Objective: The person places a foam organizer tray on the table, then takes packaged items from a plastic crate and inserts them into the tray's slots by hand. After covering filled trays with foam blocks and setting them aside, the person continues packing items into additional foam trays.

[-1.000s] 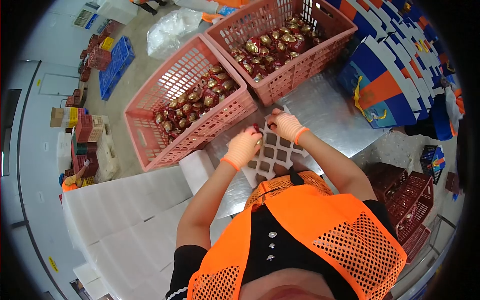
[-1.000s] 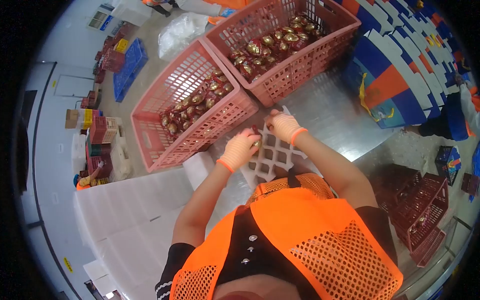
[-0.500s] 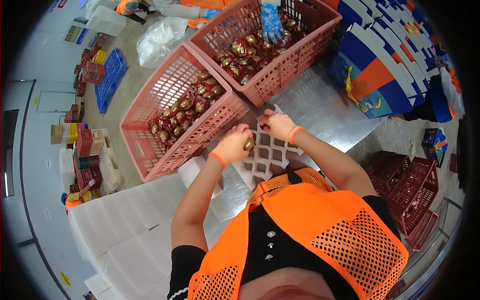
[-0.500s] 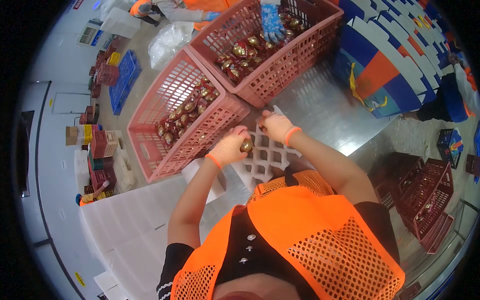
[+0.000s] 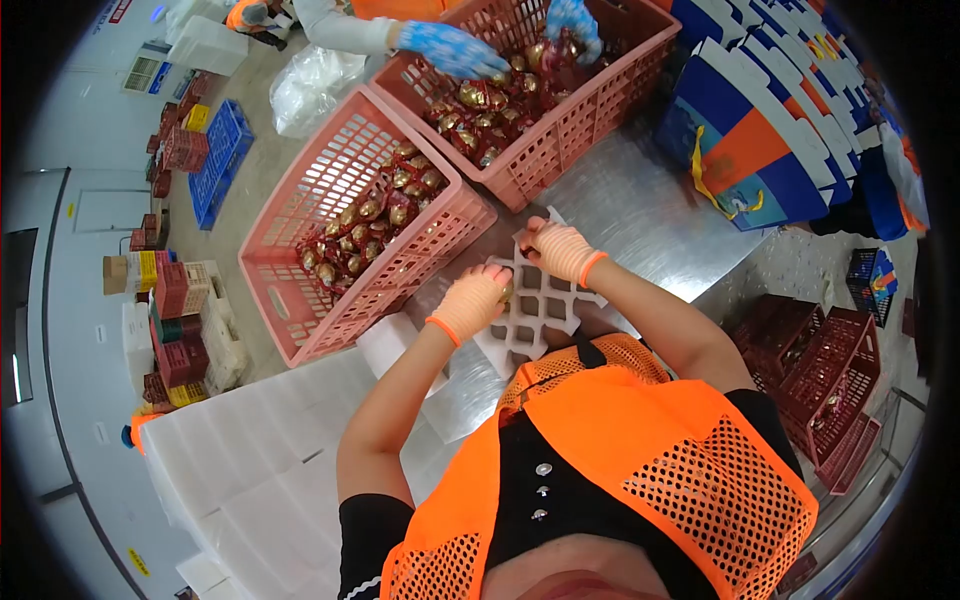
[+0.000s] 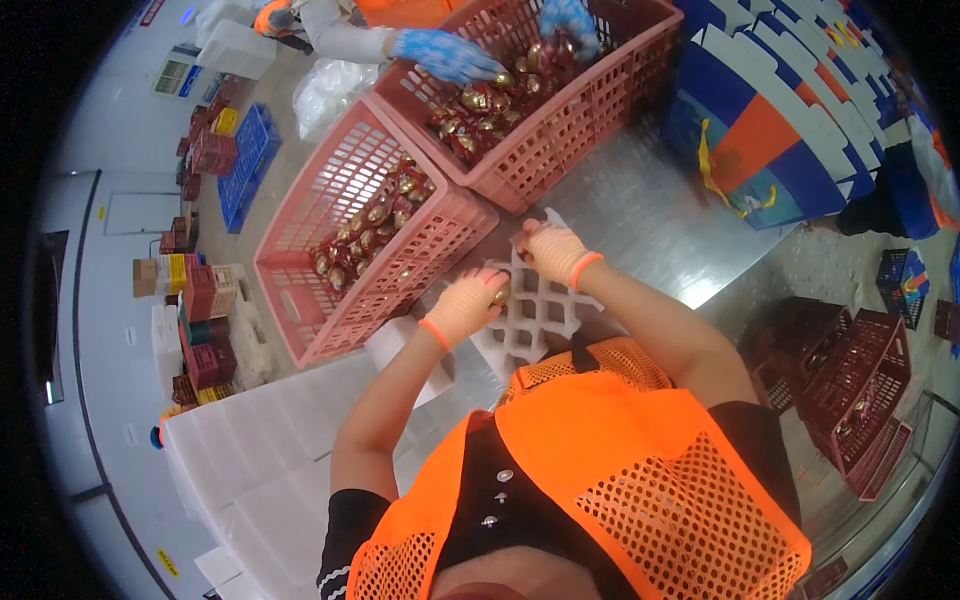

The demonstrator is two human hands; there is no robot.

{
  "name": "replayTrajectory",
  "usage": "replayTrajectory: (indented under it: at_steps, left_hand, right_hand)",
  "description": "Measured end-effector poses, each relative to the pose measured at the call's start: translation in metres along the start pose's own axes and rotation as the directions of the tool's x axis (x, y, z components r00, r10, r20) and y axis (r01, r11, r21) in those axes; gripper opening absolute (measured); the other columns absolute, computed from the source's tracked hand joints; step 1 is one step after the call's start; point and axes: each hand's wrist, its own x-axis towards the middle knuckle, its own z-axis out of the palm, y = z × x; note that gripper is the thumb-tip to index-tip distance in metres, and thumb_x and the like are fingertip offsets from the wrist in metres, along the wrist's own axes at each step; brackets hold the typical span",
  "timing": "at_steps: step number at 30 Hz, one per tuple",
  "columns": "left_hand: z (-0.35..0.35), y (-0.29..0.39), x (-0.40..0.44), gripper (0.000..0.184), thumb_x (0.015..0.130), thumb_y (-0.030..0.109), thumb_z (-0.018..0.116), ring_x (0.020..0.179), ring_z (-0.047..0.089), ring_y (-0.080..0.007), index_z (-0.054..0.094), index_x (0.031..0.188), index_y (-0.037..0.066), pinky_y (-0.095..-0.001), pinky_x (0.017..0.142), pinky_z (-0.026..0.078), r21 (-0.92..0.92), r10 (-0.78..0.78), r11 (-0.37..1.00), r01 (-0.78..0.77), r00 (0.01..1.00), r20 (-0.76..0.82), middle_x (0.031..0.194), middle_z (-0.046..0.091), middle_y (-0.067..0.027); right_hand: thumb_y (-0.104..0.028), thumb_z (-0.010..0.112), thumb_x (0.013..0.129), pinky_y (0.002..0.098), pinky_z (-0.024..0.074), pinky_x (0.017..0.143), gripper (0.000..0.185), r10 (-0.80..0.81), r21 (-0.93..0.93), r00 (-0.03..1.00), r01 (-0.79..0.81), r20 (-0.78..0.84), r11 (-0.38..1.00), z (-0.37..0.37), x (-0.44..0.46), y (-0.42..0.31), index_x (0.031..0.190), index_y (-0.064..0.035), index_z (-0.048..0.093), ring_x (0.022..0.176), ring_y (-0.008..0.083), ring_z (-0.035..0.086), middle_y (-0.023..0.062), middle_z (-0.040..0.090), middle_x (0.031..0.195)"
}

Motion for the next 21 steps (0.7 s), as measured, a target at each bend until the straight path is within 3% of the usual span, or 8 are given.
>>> replayTrajectory:
  at_steps: [2,5,8,11,14,17,20,21]
  left_hand:
    - [0.0,-0.006,0.009,0.04,0.078,0.013,0.075,0.114,0.059,-0.0378,0.06,0.114,0.008,-0.0489,0.096,0.05,-0.036,-0.016,0.999,0.018,0.999,0.046,0.124,0.06,-0.0147]
    - [-0.013,-0.006,0.041,0.032,0.078,0.015,0.075,0.109,0.062,-0.0371,0.064,0.107,0.006,-0.0475,0.094,0.051,0.057,-0.143,0.989,0.133,0.966,0.216,0.115,0.064,-0.0149]
    - [-0.015,-0.01,0.051,0.026,0.08,0.019,0.075,0.108,0.063,-0.0362,0.067,0.102,0.007,-0.0452,0.094,0.052,-0.067,-0.252,0.963,0.262,0.959,0.127,0.108,0.067,-0.0142]
    - [-0.011,-0.007,0.034,0.023,0.082,0.012,0.072,0.116,0.061,-0.0342,0.064,0.101,0.004,-0.0461,0.091,0.054,-0.106,-0.245,0.965,0.24,0.969,-0.04,0.117,0.065,-0.0157]
    - [0.027,-0.021,0.033,0.025,0.081,0.02,0.073,0.106,0.063,-0.037,0.067,0.102,0.008,-0.0461,0.089,0.052,-0.238,-0.221,0.955,0.176,0.96,-0.173,0.106,0.065,-0.0146]
    - [0.043,-0.009,0.055,0.021,0.081,0.018,0.071,0.102,0.063,-0.037,0.069,0.099,0.008,-0.0463,0.086,0.052,0.042,-0.226,0.969,0.242,0.945,-0.235,0.106,0.064,-0.0142]
    - [0.015,-0.023,0.04,0.018,0.082,0.017,0.07,0.102,0.064,-0.0362,0.07,0.098,0.01,-0.0451,0.087,0.052,-0.417,-0.295,0.865,0.278,0.955,0.025,0.107,0.064,-0.0132]
    - [0.017,-0.024,0.038,0.017,0.083,0.017,0.07,0.101,0.064,-0.0354,0.07,0.099,0.011,-0.0446,0.087,0.053,-0.435,-0.316,0.854,0.285,0.949,0.001,0.106,0.065,-0.013]
  right_hand:
    - [-0.015,0.066,0.085,0.0474,0.0525,0.086,0.018,-0.004,-0.003,1.0,0.004,-0.008,1.0,0.002,0.001,0.0,0.103,-0.0126,0.068,0.102,0.0364,0.063,0.0131,0.059,0.112]
    - [-0.014,0.066,0.085,0.0476,0.0529,0.086,0.018,0.004,0.013,1.0,-0.004,-0.003,1.0,0.0,0.003,-0.003,0.102,-0.0121,0.068,0.103,0.0364,0.064,0.0134,0.059,0.112]
    - [-0.014,0.067,0.085,0.0453,0.0543,0.086,0.017,0.018,-0.002,1.0,-0.018,-0.016,1.0,-0.007,0.0,-0.006,0.102,-0.0129,0.07,0.1,0.035,0.065,0.0111,0.061,0.111]
    - [-0.014,0.067,0.085,0.0444,0.0548,0.086,0.019,0.023,0.027,1.0,-0.022,-0.016,0.999,-0.006,-0.004,-0.003,0.104,-0.0137,0.072,0.099,0.035,0.066,0.0106,0.062,0.112]
    - [-0.015,0.064,0.087,0.0456,0.0546,0.087,0.02,-0.01,0.008,1.0,0.009,0.004,1.0,0.002,-0.008,0.001,0.106,-0.0132,0.071,0.1,0.0372,0.066,0.0143,0.062,0.116]
    - [-0.013,0.061,0.089,0.0458,0.0547,0.087,0.02,-0.055,-0.093,0.998,0.058,0.036,0.994,-0.001,-0.002,-0.002,0.106,-0.0128,0.071,0.1,0.0377,0.066,0.0159,0.063,0.116]
    - [-0.011,0.061,0.087,0.0455,0.0565,0.083,0.021,-0.029,-0.185,0.999,0.033,0.025,0.982,-0.014,-0.003,-0.013,0.106,-0.0113,0.071,0.1,0.0369,0.067,0.0165,0.064,0.115]
    - [-0.011,0.061,0.086,0.0454,0.0574,0.081,0.022,-0.008,-0.201,1.0,0.012,0.02,0.979,-0.015,-0.004,-0.016,0.106,-0.0106,0.071,0.101,0.0366,0.067,0.0168,0.064,0.115]
